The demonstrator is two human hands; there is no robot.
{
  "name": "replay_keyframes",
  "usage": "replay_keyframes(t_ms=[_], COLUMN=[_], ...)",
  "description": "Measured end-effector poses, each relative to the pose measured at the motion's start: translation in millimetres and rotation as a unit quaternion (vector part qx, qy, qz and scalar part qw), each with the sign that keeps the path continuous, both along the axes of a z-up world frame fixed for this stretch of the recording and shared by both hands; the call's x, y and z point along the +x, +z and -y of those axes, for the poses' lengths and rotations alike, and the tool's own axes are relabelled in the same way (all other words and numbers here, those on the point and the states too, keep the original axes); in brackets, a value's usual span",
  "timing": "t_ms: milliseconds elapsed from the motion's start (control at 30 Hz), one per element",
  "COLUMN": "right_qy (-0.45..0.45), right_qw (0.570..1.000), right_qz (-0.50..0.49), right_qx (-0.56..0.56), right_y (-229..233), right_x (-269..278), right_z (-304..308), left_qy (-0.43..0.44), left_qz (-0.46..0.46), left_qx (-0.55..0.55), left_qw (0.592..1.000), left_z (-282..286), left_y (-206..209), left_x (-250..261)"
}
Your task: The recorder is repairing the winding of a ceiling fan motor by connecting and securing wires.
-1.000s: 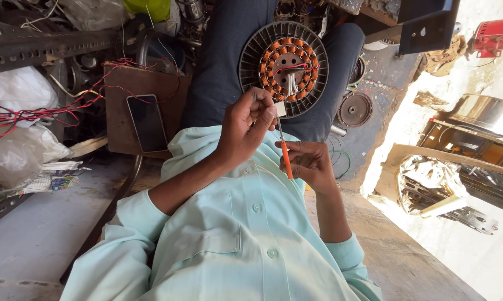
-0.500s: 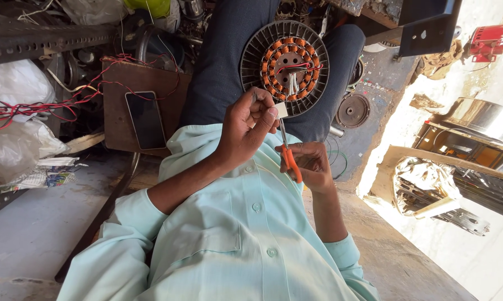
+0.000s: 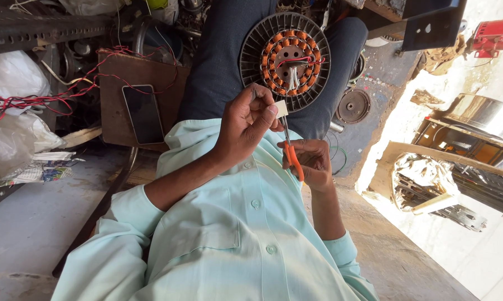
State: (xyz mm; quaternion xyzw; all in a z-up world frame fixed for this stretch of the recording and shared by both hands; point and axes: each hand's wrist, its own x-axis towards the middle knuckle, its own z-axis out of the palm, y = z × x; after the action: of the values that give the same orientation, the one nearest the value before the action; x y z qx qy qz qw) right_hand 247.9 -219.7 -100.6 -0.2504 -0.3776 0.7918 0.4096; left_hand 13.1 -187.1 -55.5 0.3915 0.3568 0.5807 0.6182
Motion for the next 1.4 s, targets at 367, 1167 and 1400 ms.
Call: replay_keyframes(t_ms=[367, 1167, 1400], right_qy=[0.015, 0.026, 0.033], right_qw=[0.997, 0.998, 0.997], right_qz=[0.063, 0.058, 0.065], right_qx=[0.043, 0.000, 0.029], right_y=[4, 9, 0], right_x=[3, 1, 10], right_z=[-10, -15, -15], left_qy=[-0.007, -0.009, -0.018], left_qz=[-0.026, -0.016, -0.024], left_qx=[0.014, 0.018, 0.015], left_qw=[1.000, 1.000, 0.999], left_z=[-2, -3, -4], left_y=[-2, -8, -6], left_x=[-1, 0, -2])
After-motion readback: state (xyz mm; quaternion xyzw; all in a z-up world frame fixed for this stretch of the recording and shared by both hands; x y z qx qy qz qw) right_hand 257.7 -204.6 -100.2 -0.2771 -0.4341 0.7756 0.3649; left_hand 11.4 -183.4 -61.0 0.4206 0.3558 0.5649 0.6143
